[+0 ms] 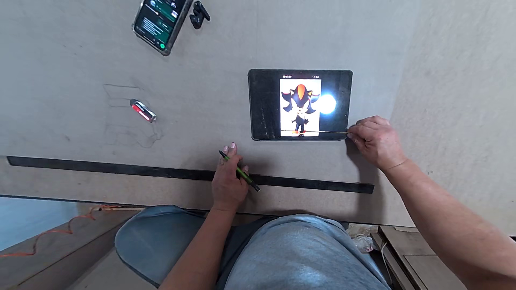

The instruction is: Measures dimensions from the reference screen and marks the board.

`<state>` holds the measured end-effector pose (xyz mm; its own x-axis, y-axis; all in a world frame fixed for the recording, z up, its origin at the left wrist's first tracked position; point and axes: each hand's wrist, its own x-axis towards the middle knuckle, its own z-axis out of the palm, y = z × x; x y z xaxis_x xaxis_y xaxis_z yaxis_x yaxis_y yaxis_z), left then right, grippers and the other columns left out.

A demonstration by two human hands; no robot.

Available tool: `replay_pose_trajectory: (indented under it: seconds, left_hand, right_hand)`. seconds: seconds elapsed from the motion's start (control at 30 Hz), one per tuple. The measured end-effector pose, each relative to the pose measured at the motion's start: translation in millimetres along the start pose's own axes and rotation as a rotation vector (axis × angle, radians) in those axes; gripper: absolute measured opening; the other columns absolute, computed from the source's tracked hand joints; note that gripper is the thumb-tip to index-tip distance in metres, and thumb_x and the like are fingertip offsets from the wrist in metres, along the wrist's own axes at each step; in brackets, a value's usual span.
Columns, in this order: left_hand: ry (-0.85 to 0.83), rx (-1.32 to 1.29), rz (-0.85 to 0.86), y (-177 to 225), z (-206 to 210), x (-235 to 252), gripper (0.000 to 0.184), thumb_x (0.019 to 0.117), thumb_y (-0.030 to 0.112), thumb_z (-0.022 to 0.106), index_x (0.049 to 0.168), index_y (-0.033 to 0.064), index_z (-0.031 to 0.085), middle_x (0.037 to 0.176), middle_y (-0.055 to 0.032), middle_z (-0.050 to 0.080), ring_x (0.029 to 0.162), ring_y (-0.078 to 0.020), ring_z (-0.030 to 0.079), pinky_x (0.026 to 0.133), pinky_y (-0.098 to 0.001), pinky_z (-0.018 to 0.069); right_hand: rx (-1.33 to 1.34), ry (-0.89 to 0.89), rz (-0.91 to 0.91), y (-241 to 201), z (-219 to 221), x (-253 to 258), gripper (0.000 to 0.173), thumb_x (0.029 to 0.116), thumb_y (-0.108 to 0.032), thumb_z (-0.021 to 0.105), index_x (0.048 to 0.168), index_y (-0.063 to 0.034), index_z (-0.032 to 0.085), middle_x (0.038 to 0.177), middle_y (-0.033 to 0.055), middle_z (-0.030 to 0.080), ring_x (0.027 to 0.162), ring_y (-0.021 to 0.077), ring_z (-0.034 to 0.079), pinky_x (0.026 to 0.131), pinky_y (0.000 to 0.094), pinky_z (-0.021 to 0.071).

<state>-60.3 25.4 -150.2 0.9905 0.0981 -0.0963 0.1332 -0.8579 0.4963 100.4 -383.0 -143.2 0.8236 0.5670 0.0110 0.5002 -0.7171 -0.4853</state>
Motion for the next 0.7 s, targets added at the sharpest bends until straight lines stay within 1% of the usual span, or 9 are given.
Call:
replay_pose_trajectory:
  seconds: [0.17, 0.23, 0.43, 0.6, 0.7]
  left_hand:
    - [0.001, 0.017, -0.003, -1.7, 0.8, -0.5, 0.033, 0.1042, 0.023, 0.056, 0.129, 0.0027, 0.062, 0.157, -0.0100, 0.049, 0.150, -0.0257, 0.039, 0.123, -0.0441, 0.0349]
    - [0.001, 0.020, 0.001, -1.6, 0.6, -0.4, 0.033, 0.1041, 0.023, 0.056, 0.129, 0.0021, 0.062, 0.157, -0.0109, 0.049, 0.150, -0.0262, 0.040, 0.122, -0.0445, 0.0352]
    - [-0.006, 0.006, -0.012, 0.1, -1.1, 0.2, 0.032, 0.1043, 0.022, 0.055, 0.129, 0.0031, 0.062, 0.157, -0.0093, 0.049, 0.150, -0.0258, 0.040, 0.122, -0.0455, 0.0364]
    - [0.003, 0.004, -0.005, -1.9, 0.2, 0.1, 0.031, 0.1041, 0.021, 0.055, 0.129, 0.0042, 0.062, 0.157, -0.0088, 0.049, 0.150, -0.0257, 0.039, 0.123, -0.0462, 0.0353]
    - [0.061, -0.013, 0.002, 0.9, 3.9, -4.0, 0.031, 0.1023, 0.019, 0.058, 0.129, 0.0042, 0.063, 0.155, -0.0100, 0.052, 0.148, -0.0264, 0.043, 0.119, -0.0464, 0.0407]
  right_hand:
    - [-0.007, 0.005, -0.008, 0.1, 0.4, 0.4, 0.023, 0.1049, -0.023, 0.058, 0.105, -0.0106, 0.077, 0.107, 0.0084, 0.075, 0.114, 0.0277, 0.067, 0.102, 0.0457, 0.0498]
    - [-0.008, 0.011, -0.009, 0.3, 1.0, 0.4, 0.023, 0.1048, -0.023, 0.058, 0.105, -0.0107, 0.077, 0.107, 0.0082, 0.075, 0.114, 0.0273, 0.067, 0.102, 0.0456, 0.0501]
    - [-0.008, -0.003, -0.019, 1.3, 1.0, 1.2, 0.024, 0.1053, -0.024, 0.057, 0.105, -0.0095, 0.076, 0.108, 0.0098, 0.075, 0.115, 0.0288, 0.067, 0.103, 0.0474, 0.0497]
    - [-0.026, 0.018, -0.037, 1.1, 3.1, 1.6, 0.023, 0.1052, -0.023, 0.057, 0.105, -0.0095, 0.076, 0.107, 0.0094, 0.075, 0.114, 0.0283, 0.067, 0.103, 0.0469, 0.0499]
    - [-0.025, 0.031, -0.051, -3.0, -1.9, -3.2, 0.024, 0.1047, -0.021, 0.056, 0.103, -0.0069, 0.076, 0.105, 0.0119, 0.075, 0.111, 0.0317, 0.068, 0.102, 0.0504, 0.0512]
